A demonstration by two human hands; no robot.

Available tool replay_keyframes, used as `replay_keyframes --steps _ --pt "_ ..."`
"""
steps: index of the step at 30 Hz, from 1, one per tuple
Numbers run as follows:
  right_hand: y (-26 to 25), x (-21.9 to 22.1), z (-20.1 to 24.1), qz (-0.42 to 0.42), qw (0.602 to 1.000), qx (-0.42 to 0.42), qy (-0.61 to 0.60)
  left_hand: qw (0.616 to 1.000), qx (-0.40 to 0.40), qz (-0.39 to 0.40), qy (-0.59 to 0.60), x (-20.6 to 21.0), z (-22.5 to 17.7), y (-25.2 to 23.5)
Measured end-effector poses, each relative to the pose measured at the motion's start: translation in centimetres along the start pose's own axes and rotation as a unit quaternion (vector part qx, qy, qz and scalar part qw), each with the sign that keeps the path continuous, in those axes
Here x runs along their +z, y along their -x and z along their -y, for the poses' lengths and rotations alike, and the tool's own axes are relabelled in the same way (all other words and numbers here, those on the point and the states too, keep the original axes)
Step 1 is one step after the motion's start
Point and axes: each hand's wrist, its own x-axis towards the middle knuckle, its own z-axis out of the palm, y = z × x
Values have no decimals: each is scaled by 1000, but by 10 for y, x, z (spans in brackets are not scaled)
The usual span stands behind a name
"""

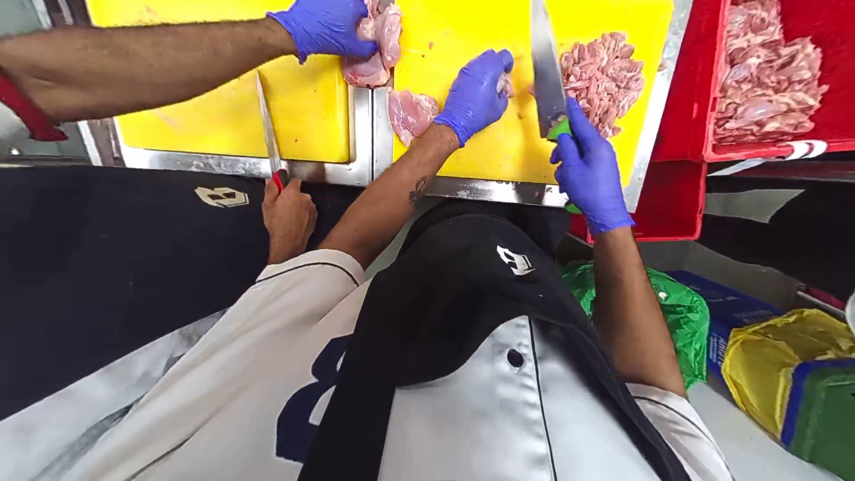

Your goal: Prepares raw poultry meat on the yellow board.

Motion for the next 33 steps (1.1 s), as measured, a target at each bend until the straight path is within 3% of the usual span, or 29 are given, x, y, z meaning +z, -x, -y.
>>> replay_keyframes --steps 4,7,8,11,14,19,22,26,28,30,33 --pt "35 -20 -7 -52 983 42 -170 978 -105 -45 175 -15 13 -23" --pt "47 -22 -15 -78 970 73 -216 934 -103 12 342 -9 2 -34" --pt "51 -23 -17 -83 969 80 -221 939 -94 35 329 -5 -7 -33" --pt "58 -23 -20 -96 966 89 -224 988 -51 96 105 7 -40 -23" --pt "62 -20 -23 -100 965 91 -223 994 -33 105 -20 26 -63 -10" --pt "66 -16 -20 -81 971 89 -206 988 80 129 15 18 -40 -27" --pt "68 -15 -19 -75 976 72 -194 969 141 197 52 -16 -14 -44" --pt "69 -12 -18 -51 985 80 -147 942 157 292 -45 -61 2 -53" --pt "69 -6 -19 -31 991 82 -98 956 137 255 -49 -63 17 -51" --pt "67 3 -17 -18 997 73 -36 978 104 179 21 -59 32 -43" --pt "73 15 -5 -2 996 42 84 990 65 109 62 -36 30 -13"
